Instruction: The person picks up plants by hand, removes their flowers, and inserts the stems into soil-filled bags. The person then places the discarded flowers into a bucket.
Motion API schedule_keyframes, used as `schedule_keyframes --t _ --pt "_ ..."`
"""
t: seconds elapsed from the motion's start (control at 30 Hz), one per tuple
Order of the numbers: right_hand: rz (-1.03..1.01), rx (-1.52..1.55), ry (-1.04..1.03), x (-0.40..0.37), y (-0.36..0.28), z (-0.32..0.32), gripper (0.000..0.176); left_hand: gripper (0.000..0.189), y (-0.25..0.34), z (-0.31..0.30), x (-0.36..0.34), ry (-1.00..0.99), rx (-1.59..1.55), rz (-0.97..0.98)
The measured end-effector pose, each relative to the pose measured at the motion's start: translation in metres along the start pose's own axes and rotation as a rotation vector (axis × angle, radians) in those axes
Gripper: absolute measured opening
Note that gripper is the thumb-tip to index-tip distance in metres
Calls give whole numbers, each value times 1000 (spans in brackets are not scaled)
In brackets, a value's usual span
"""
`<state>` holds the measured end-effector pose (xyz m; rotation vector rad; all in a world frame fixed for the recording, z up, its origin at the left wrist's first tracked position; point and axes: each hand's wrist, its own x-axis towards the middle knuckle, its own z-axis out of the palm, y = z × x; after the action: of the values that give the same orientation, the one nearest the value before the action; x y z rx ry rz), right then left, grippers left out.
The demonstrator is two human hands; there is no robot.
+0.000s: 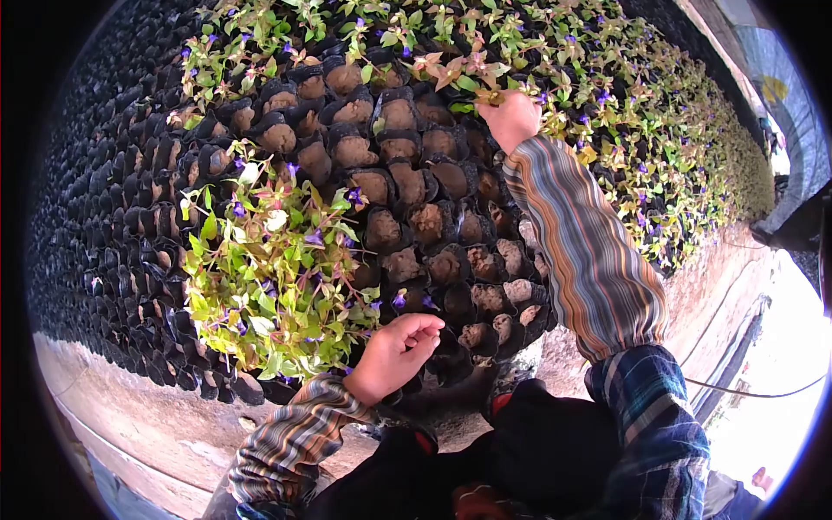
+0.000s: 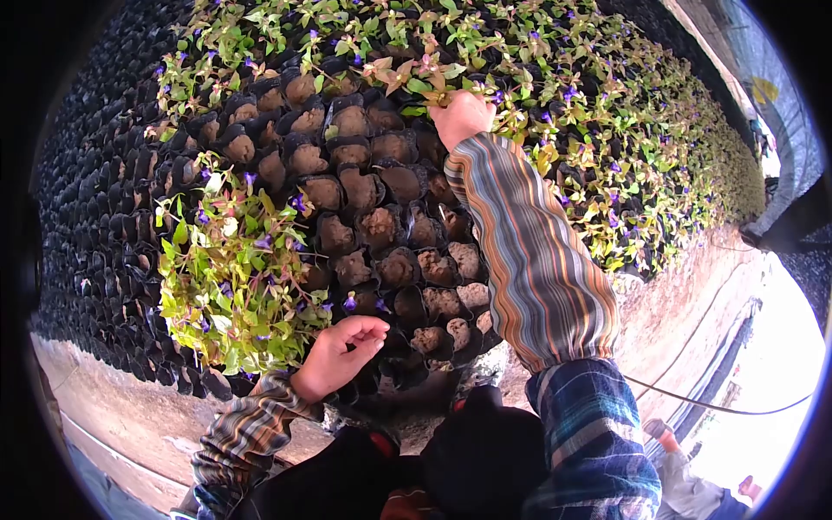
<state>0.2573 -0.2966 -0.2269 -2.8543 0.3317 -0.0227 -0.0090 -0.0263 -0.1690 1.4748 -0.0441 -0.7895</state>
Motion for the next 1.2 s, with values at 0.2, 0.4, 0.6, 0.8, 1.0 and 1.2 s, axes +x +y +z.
schedule_keyframes --t 0.2,0.4,0.6,0.8,1.0,1.2 --pt "38 -78 -61 0 -8 1 34 21 -1 0 0 -13 21 14" --pt "1 172 -26 -4 9 0 46 21 13 -4 -4 -4 56 88" --pt "-698 453 202 -91 -79 -40 33 29 48 -31 -7 285 751 541" --pt "-1038 161 -194 -119 -136 -14 18 35 48 -51 -15 332 1249 357" --pt "-578 405 -400 -93 -91 -49 12 38 38 -75 -25 386 1331 287" --pt "-174 688 -313 -47 -31 -48 11 37 40 -70 -21 359 1317 296"
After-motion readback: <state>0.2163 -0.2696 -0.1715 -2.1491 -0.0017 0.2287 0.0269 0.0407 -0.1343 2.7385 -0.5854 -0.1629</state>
